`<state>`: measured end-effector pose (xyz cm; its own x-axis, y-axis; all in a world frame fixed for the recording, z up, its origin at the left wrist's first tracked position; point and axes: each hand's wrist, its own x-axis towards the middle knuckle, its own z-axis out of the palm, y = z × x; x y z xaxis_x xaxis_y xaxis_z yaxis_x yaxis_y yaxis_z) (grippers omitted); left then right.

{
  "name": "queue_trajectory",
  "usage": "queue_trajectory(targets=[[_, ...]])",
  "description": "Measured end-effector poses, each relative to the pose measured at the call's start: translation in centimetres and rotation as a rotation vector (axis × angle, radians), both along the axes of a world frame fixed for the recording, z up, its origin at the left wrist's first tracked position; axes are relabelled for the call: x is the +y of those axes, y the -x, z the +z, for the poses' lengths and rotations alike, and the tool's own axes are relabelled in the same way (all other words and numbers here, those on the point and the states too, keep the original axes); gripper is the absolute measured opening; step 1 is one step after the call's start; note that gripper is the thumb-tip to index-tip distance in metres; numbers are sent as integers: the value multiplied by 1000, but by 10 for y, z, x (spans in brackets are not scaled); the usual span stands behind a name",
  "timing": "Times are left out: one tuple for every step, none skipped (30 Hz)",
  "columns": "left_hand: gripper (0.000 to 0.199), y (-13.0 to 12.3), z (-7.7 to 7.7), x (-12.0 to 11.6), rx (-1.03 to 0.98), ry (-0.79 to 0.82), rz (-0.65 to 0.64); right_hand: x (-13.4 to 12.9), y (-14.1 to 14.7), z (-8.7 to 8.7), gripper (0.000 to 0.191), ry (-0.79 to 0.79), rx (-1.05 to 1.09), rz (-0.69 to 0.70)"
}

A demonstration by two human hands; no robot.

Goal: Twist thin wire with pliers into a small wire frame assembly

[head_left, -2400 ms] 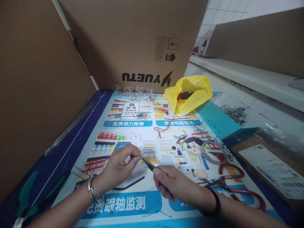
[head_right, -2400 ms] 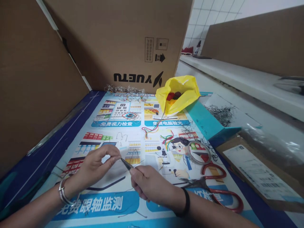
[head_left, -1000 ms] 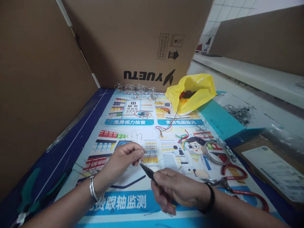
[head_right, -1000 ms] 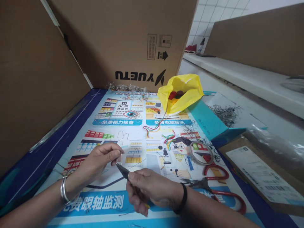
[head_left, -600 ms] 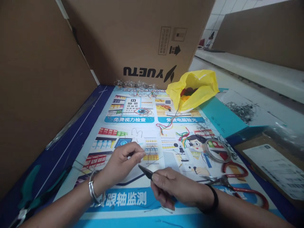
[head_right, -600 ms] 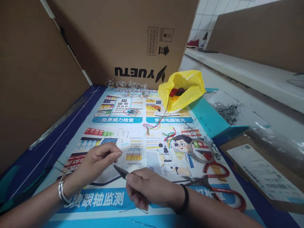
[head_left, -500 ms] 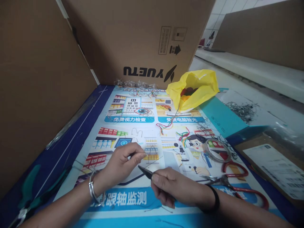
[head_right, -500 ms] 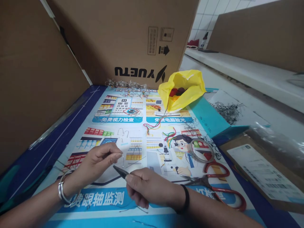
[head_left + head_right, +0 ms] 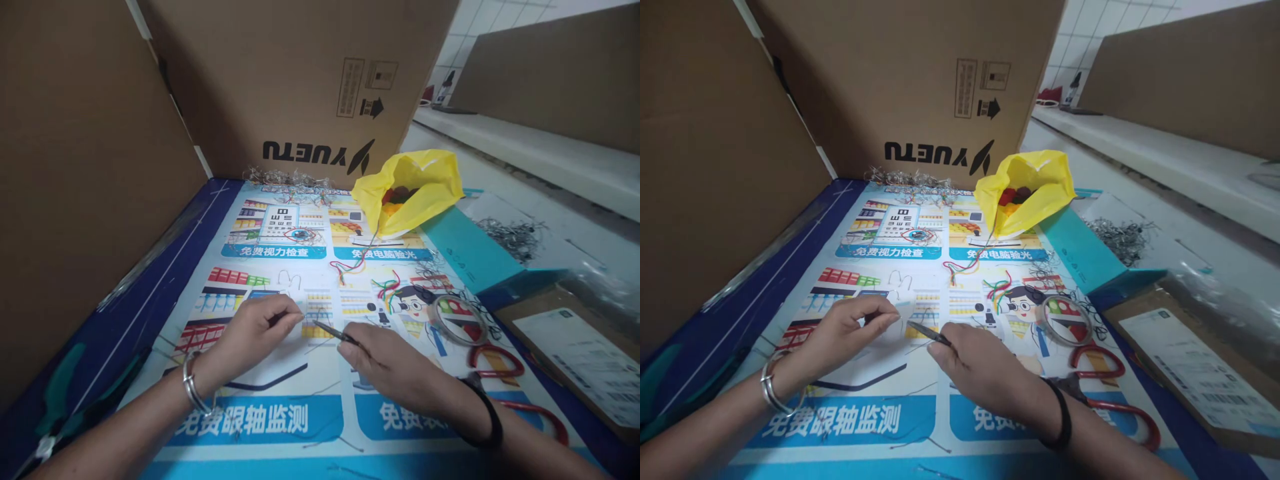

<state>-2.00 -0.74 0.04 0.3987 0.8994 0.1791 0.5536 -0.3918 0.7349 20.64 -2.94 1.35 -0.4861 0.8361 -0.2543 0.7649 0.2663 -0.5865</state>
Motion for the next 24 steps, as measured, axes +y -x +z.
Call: queue_trajectory(targets=[[14,-1,-1,0,5,8,-8,0,1,-1,31,-11,1,5],[14,-2,-1,-1,6,15,-13,-1,3,-2,31,-26,5,15],[14,-2,-2,-1,2,18,-16,-1,5,-4,32,-42,9,24],[14,-3,-2,-2,-7,20,-16,-2,6,-6,33,-61,12,27],[13,-3,-2,-2,-21,26,-15,-2,7,-8,34,-78,14,26],[13,-3,-3,-2,-41,40,-11,-3,8,-11,34,-90,16,24],[14,-3,-3,-2,-66,67,-5,-3,9,-13,34,-97,19,20],[15,-3,-3,-2,-101,103,2,-3,9,-15,34,-102,20,15],[16,-3,-3,-3,-143,153,8,-3,10,-17,34,-105,21,11],[17,-3,-4,-3,-192,210,11,-3,10,-18,34,-108,21,7],[19,-4,-4,-3,-244,272,12,-3,10,-19,34,-110,20,4],[20,-4,-5,-3,-297,330,11,-3,10,-19,34,-112,21,3],[22,-4,-6,-3,-342,383,5,-3,10,-19,34,-115,22,4],[23,-5,-6,-4,-378,423,-1,-3,9,-19,33,-118,25,6],[23,-5,-7,-4,-404,447,-3,-3,9,-19,33,-120,28,8],[23,-6,-8,-4,-420,453,7,-3,9,-18,33,-123,34,11],[23,-6,-8,-4,-423,447,29,-3,9,-18,32,-122,41,12],[23,-6,-8,-4,-417,430,60,-3,8,-18,32,-121,48,9],[22,-5,-9,-3,-405,408,96,-3,8,-17,31,-121,53,2],[22,-5,-9,-3,-388,382,128,-2,8,-17,31,-123,56,-6],[22,-5,-9,-3,-367,358,149,-2,8,-17,31,-130,57,-17],[22,-5,-9,-4,-345,335,162,-2,8,-18,31,-137,56,-24],[21,-6,-8,-4,-324,313,169,-2,8,-18,31,-144,55,-28],[22,-6,-8,-4,-304,292,173,-1,8,-18,30,-151,55,-29]])
